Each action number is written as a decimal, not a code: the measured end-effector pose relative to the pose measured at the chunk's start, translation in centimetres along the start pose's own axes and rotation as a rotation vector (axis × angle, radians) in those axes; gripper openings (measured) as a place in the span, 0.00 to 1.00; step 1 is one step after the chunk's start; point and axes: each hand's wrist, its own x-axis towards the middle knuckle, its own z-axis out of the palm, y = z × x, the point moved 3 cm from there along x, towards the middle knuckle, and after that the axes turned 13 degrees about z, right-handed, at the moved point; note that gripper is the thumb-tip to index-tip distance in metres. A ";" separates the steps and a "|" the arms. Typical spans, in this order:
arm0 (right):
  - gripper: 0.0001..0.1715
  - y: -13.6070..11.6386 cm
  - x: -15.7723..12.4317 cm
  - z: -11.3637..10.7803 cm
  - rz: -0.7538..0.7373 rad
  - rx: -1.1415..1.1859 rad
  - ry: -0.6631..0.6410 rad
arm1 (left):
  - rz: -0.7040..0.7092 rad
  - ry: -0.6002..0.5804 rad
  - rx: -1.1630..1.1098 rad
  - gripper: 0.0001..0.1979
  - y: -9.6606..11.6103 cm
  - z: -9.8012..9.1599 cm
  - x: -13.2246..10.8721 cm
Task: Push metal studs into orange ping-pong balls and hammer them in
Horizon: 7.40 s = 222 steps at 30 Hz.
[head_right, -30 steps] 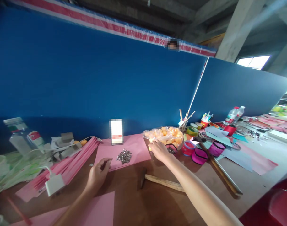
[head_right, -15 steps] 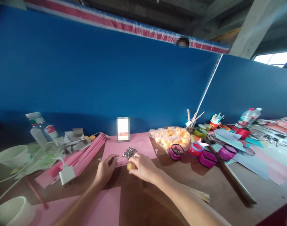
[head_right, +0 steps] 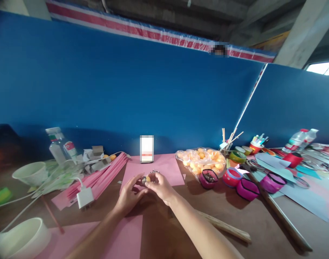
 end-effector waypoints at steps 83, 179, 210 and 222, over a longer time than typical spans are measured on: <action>0.16 2.2 0.8 1.4 -0.104 0.133 0.039 | -0.243 0.017 -0.380 0.22 -1.2 -0.1 0.0; 0.14 -1.1 1.7 -0.4 -0.256 -0.217 0.185 | -0.335 0.209 -0.478 0.27 -1.8 -0.5 0.2; 0.10 -1.6 3.2 -8.7 -0.203 -1.168 0.483 | -0.235 0.140 -0.293 0.23 -1.7 -0.4 0.0; 0.07 -1.1 3.5 -10.5 -0.173 -1.211 0.457 | -0.244 0.153 -0.318 0.22 -1.7 -0.3 -0.2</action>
